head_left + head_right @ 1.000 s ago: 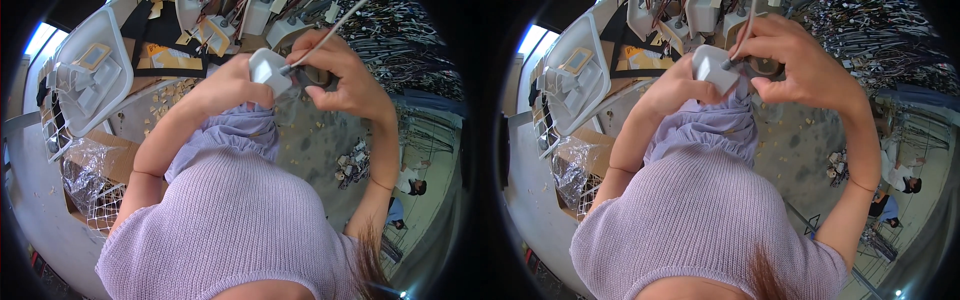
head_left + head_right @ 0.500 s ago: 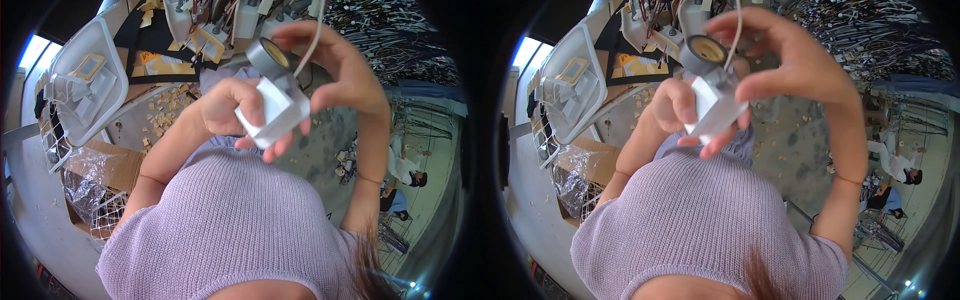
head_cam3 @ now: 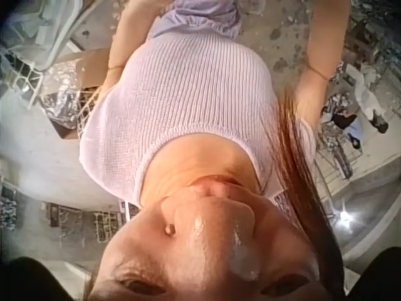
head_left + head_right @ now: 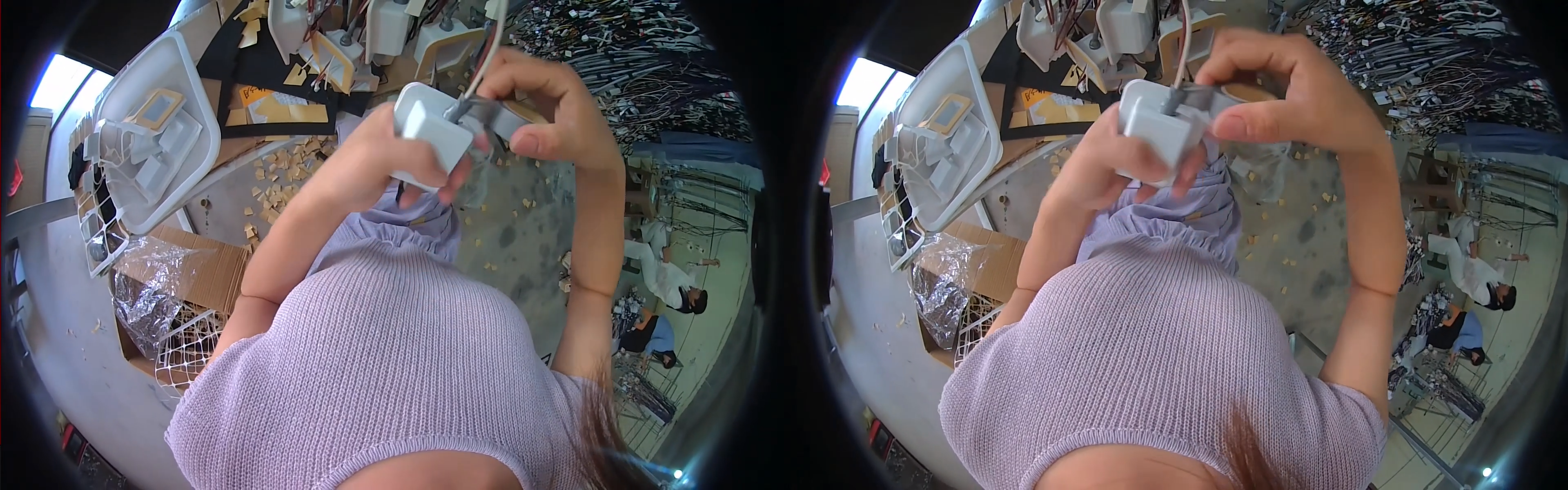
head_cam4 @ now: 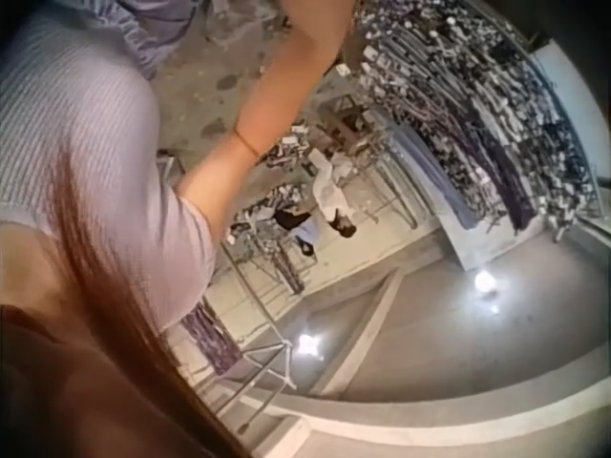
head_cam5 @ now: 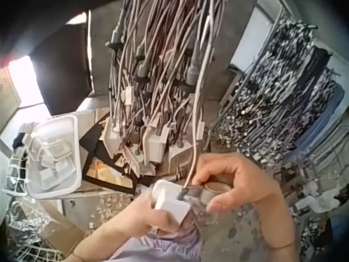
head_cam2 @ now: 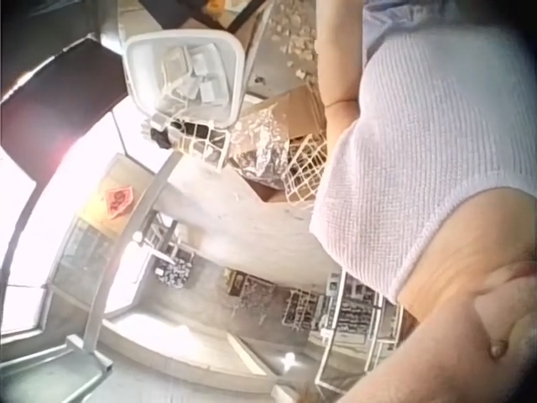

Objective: Taping electrical wires into plastic connectors for wire harness assembly.

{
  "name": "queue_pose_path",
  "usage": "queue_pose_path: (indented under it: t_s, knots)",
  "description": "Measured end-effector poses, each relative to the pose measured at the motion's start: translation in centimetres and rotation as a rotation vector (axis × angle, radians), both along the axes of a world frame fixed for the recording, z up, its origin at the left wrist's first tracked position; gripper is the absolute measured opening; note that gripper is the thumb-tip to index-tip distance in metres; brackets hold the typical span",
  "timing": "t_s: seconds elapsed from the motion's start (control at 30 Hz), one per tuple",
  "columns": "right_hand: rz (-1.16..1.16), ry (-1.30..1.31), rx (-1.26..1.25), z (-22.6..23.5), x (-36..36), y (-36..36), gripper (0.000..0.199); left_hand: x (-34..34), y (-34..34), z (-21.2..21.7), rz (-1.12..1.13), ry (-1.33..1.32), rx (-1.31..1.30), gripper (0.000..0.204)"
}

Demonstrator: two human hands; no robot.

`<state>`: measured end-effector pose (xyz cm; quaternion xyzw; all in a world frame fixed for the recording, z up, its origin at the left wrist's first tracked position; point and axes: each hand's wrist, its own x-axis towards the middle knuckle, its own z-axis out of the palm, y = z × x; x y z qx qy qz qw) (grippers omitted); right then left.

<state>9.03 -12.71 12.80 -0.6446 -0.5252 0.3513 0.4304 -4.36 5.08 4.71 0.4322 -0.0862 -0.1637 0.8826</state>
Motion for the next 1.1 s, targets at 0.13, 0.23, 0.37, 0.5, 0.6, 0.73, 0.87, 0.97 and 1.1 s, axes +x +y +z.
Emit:
queue_pose_path:
  t_s: [0.13, 0.23, 0.37, 0.5, 0.6, 0.73, 0.87, 0.97, 1.1]
  knots:
    - [-0.336, 0.53, -0.034, 0.7, -5.7, -0.3, 0.098, -0.1, -1.4, -1.2, 0.594, -0.257, 0.498, 0.033]
    - [-0.431, 0.226, -0.137, 1.8, -5.5, -1.0, 0.088, -0.5, -0.7, 0.1, 0.232, 0.08, 0.322, 0.037]
    - [-0.283, 0.038, 0.131, -0.8, -3.5, 0.0, 0.07, -0.1, -1.1, 0.0, -0.196, 0.129, -0.117, 0.076]
    - [-0.056, -0.05, 0.02, -0.5, -1.7, 0.5, 0.043, -0.5, -0.9, -0.2, -0.349, 0.02, -0.332, 0.067]
    - [-0.045, -0.262, 0.03, 0.6, -1.2, -0.1, 0.034, -0.4, -0.2, -0.2, -0.207, 0.033, -0.162, 0.054]
    - [-0.33, 0.169, -0.097, -0.2, -3.2, -1.6, 0.05, -0.4, -1.5, -0.1, 0.399, -0.125, 0.446, 0.044]
    - [-0.343, 0.617, 0.088, 0.2, -6.2, -1.3, 0.054, -0.3, -1.5, -1.2, 0.421, -0.172, 0.511, 0.042]
    - [-0.516, 0.066, 0.033, -0.9, -6.0, -0.9, 0.058, -0.3, -1.5, -1.6, 0.364, -0.137, 0.346, 0.039]
    - [-0.376, -0.044, 0.143, -1.4, -4.0, 0.5, 0.06, -0.7, -0.7, 0.1, -0.042, 0.134, -0.034, 0.038]
